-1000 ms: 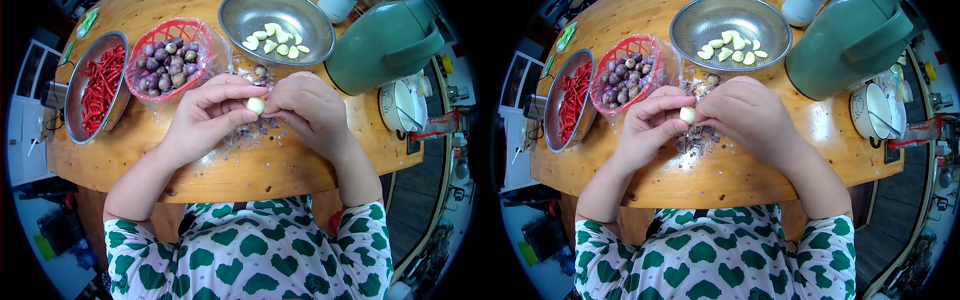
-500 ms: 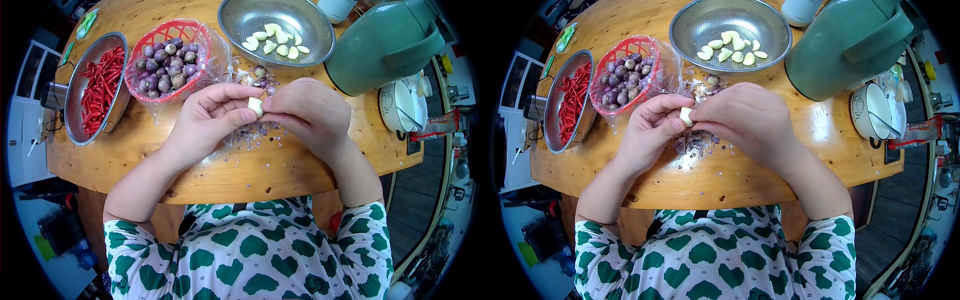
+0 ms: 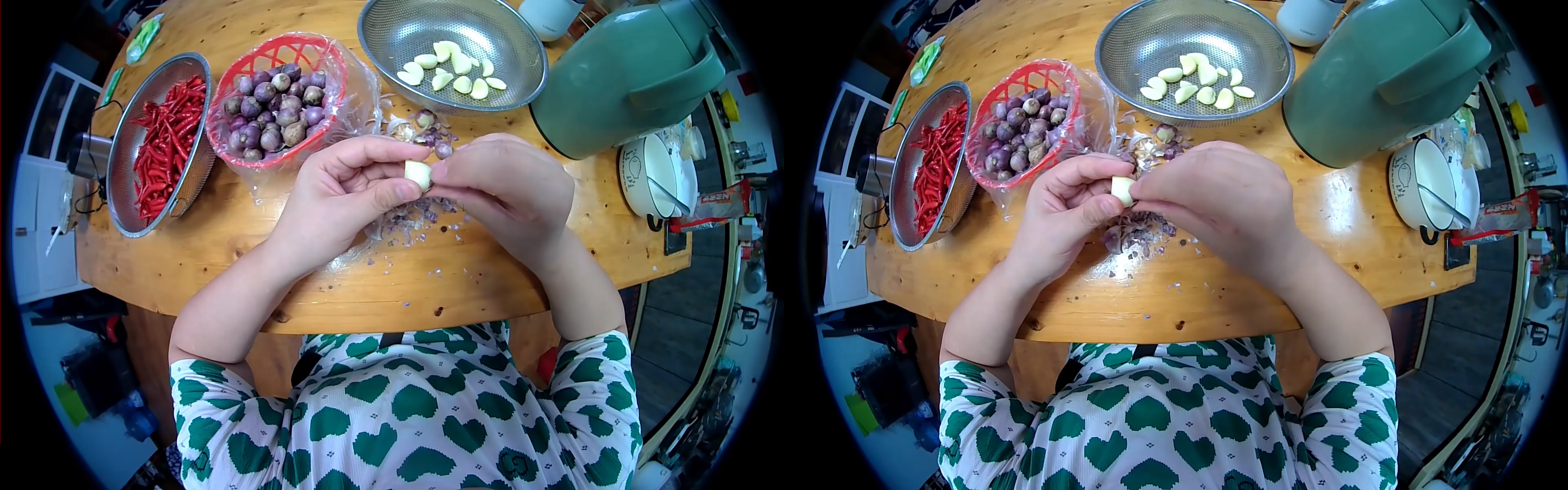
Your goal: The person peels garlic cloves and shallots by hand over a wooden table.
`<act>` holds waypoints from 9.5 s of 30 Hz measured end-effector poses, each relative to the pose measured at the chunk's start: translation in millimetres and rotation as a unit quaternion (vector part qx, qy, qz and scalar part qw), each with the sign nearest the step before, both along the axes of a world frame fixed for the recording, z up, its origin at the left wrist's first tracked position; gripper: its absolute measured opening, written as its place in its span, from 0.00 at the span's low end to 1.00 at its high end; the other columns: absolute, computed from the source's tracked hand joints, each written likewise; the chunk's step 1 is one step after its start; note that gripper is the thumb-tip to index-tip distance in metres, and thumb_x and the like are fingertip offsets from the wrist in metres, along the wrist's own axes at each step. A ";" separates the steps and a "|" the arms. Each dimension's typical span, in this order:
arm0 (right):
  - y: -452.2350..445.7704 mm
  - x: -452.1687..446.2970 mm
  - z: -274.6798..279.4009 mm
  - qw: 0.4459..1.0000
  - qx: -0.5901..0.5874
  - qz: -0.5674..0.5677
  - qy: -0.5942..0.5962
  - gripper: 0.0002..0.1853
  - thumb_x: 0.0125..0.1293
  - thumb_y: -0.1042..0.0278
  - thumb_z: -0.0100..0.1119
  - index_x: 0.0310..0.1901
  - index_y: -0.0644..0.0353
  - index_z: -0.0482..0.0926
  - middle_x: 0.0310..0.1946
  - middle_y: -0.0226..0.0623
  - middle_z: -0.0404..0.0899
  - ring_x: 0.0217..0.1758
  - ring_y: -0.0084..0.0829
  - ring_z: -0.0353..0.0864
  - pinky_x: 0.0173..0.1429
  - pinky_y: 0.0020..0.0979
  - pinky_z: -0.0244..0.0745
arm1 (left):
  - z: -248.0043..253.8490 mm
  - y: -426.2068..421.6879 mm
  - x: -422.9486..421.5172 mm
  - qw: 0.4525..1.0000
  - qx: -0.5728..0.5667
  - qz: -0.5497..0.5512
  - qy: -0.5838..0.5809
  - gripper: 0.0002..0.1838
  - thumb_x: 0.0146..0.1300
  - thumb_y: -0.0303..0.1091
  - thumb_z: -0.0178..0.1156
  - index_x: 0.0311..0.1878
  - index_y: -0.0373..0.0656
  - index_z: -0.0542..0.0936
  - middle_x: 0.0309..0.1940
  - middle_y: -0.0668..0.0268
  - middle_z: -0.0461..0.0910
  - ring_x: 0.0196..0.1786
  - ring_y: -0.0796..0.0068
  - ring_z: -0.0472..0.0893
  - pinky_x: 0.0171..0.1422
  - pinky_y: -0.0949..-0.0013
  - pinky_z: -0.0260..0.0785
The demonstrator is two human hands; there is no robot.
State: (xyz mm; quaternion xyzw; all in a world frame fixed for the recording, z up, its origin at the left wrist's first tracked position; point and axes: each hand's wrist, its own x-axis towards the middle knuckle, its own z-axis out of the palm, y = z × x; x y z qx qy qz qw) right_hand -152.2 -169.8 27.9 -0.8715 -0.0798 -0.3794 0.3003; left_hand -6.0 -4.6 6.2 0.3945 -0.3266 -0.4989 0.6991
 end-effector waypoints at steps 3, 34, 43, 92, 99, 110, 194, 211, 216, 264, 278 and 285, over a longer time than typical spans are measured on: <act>-1.4 0.3 -2.5 1.000 -0.005 0.013 -0.016 0.07 0.55 0.73 0.74 0.36 0.56 0.87 0.34 0.32 0.88 0.37 0.31 0.88 0.42 0.32 0.82 | -1.6 0.3 0.7 1.000 0.008 0.002 -0.011 0.18 0.67 0.26 0.68 0.58 0.35 0.80 0.55 0.65 0.79 0.56 0.77 0.81 0.64 0.71 0.74; -4.9 0.0 -2.1 1.000 -0.023 0.013 0.005 0.10 0.52 0.73 0.75 0.37 0.54 0.87 0.37 0.30 0.86 0.39 0.31 0.86 0.43 0.32 0.80 | -1.5 0.3 0.3 1.000 0.009 0.007 0.005 0.19 0.67 0.24 0.67 0.61 0.38 0.78 0.54 0.63 0.83 0.56 0.75 0.82 0.63 0.71 0.74; -1.7 -2.1 3.6 0.999 -0.044 0.027 -0.017 0.09 0.54 0.73 0.74 0.38 0.56 0.86 0.37 0.32 0.86 0.39 0.33 0.86 0.42 0.32 0.80 | -2.4 1.0 0.5 1.000 0.008 0.001 0.018 0.19 0.65 0.21 0.67 0.58 0.37 0.78 0.55 0.60 0.83 0.57 0.73 0.83 0.65 0.69 0.75; 0.2 -4.6 2.1 0.995 0.065 -0.003 0.077 0.10 0.53 0.74 0.74 0.37 0.57 0.86 0.34 0.33 0.86 0.37 0.34 0.86 0.42 0.33 0.82 | -2.6 -2.4 5.4 1.000 -0.006 0.022 0.003 0.24 0.70 0.23 0.61 0.68 0.38 0.71 0.59 0.58 0.81 0.62 0.70 0.80 0.69 0.65 0.72; -6.1 0.2 1.4 0.999 0.021 0.014 0.022 0.10 0.53 0.74 0.75 0.39 0.58 0.88 0.35 0.35 0.88 0.38 0.33 0.88 0.42 0.31 0.83 | -2.8 -0.9 -0.1 0.999 -0.020 0.019 -0.024 0.19 0.67 0.16 0.62 0.61 0.32 0.77 0.56 0.56 0.83 0.58 0.71 0.83 0.67 0.70 0.76; -2.6 -1.1 -0.2 1.000 0.001 0.011 0.013 0.07 0.53 0.75 0.75 0.34 0.58 0.86 0.35 0.34 0.88 0.38 0.33 0.88 0.42 0.30 0.84 | -6.6 0.1 0.8 0.998 -0.019 0.040 -0.043 0.19 0.66 0.15 0.63 0.60 0.31 0.78 0.55 0.56 0.83 0.56 0.73 0.84 0.64 0.70 0.78; -0.8 -2.0 0.4 1.000 -0.007 0.005 -0.013 0.08 0.54 0.74 0.75 0.36 0.57 0.87 0.35 0.34 0.88 0.38 0.31 0.89 0.43 0.30 0.83 | -5.0 0.7 0.7 0.997 -0.042 0.027 -0.052 0.17 0.67 0.21 0.64 0.58 0.38 0.80 0.58 0.56 0.81 0.60 0.69 0.80 0.67 0.65 0.72; -6.8 2.8 2.1 0.998 -0.007 0.051 0.045 0.10 0.55 0.75 0.73 0.39 0.58 0.84 0.37 0.35 0.84 0.41 0.37 0.85 0.44 0.34 0.80 | -4.6 -0.8 6.3 0.980 -0.104 0.033 -0.169 0.17 0.65 0.13 0.62 0.57 0.34 0.83 0.57 0.60 0.79 0.58 0.74 0.82 0.64 0.71 0.77; -4.6 2.8 6.7 0.996 -0.023 0.053 0.071 0.11 0.55 0.76 0.72 0.38 0.58 0.81 0.38 0.36 0.82 0.42 0.40 0.83 0.45 0.36 0.79 | -2.3 -0.3 1.9 0.995 -0.051 0.035 -0.077 0.18 0.69 0.18 0.59 0.61 0.36 0.78 0.59 0.59 0.79 0.60 0.73 0.80 0.67 0.68 0.74; -2.1 -3.3 0.2 1.000 -0.016 0.017 -0.006 0.09 0.54 0.76 0.74 0.37 0.57 0.86 0.35 0.35 0.87 0.37 0.34 0.89 0.42 0.31 0.84 | -1.1 0.5 1.9 0.997 -0.038 0.015 -0.068 0.14 0.64 0.17 0.60 0.52 0.37 0.79 0.58 0.55 0.78 0.63 0.66 0.79 0.69 0.64 0.72; 0.7 -1.7 -0.9 0.996 -0.086 0.024 -0.029 0.06 0.59 0.73 0.67 0.37 0.59 0.82 0.40 0.34 0.84 0.42 0.37 0.84 0.45 0.35 0.80 | -1.3 -1.3 0.3 0.993 0.023 -0.014 0.118 0.06 0.70 0.26 0.61 0.48 0.43 0.76 0.54 0.62 0.79 0.55 0.73 0.82 0.63 0.71 0.77; 0.6 -5.9 5.5 0.998 -0.049 -0.003 0.024 0.08 0.57 0.72 0.71 0.39 0.57 0.86 0.35 0.31 0.84 0.37 0.35 0.84 0.41 0.33 0.79 | -6.8 -2.1 5.4 0.991 0.027 0.019 0.128 0.08 0.72 0.24 0.60 0.52 0.38 0.78 0.49 0.65 0.83 0.52 0.81 0.83 0.60 0.75 0.78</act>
